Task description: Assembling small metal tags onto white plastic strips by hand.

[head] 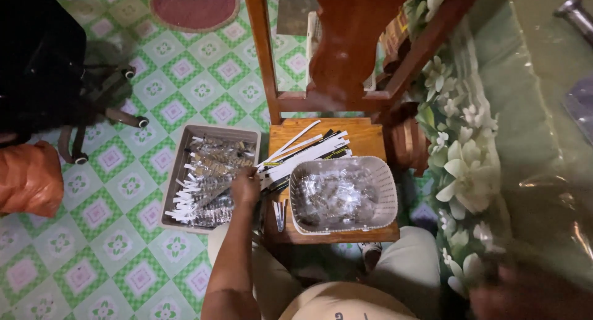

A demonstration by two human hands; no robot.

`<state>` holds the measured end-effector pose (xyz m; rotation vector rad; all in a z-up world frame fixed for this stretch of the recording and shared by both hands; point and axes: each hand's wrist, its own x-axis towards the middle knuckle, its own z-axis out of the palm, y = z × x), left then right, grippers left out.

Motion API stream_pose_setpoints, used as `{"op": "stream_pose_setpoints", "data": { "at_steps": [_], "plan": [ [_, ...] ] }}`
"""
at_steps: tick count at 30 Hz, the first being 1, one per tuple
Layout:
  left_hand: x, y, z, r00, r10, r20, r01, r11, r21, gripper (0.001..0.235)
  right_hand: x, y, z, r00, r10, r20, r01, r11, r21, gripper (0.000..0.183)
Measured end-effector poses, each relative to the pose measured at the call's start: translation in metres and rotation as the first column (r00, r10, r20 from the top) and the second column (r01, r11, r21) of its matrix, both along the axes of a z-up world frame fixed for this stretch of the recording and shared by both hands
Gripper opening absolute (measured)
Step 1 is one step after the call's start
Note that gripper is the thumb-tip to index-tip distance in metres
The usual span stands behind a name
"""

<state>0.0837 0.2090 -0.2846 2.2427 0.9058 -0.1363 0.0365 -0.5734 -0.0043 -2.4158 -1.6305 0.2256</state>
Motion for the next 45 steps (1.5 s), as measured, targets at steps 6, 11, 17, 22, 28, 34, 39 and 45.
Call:
{"op": "stream_pose_setpoints", "data": {
  "at_steps": [6,11,17,22,28,34,39,45],
  "plan": [
    [-0.007,-0.037,-0.005,0.783,-0.585,0.211,0.469,0.778,0.418,0.047,0.000,0.162,-0.011,0.940,-0.259,-0.222,0.180,0.930,-0.321,0.057],
    [-0.008,-0.052,-0.040,0.774,-0.601,0.198,0.432,0.730,0.529,0.054,-0.003,0.184,0.002,0.858,-0.475,-0.195,0.322,0.793,-0.517,0.053],
    [-0.003,-0.059,-0.058,0.776,-0.608,0.164,0.456,0.722,0.521,0.041,-0.013,0.166,-0.037,0.817,-0.499,-0.288,0.337,0.820,-0.463,0.054],
    [0.005,-0.057,-0.075,0.760,-0.649,0.033,0.542,0.662,0.517,0.048,-0.010,0.188,-0.015,0.776,-0.555,-0.299,0.342,0.769,-0.540,0.052],
    [0.008,-0.062,-0.063,0.745,-0.666,0.020,0.594,0.678,0.434,0.044,-0.004,0.204,0.011,0.793,-0.504,-0.342,0.305,0.815,-0.493,0.056],
    [0.010,-0.059,-0.084,0.735,-0.659,0.160,0.485,0.675,0.556,0.043,-0.003,0.207,0.015,0.775,-0.503,-0.382,0.298,0.825,-0.481,0.057],
    [0.020,-0.050,-0.073,0.775,-0.595,0.216,0.456,0.761,0.460,0.036,-0.004,0.205,0.010,0.757,-0.557,-0.340,0.338,0.780,-0.526,0.059],
    [0.040,-0.053,-0.001,0.964,-0.257,0.071,0.259,0.966,-0.022,0.028,-0.004,0.207,0.010,0.767,-0.582,-0.271,0.348,0.732,-0.586,0.060]
  ]
}}
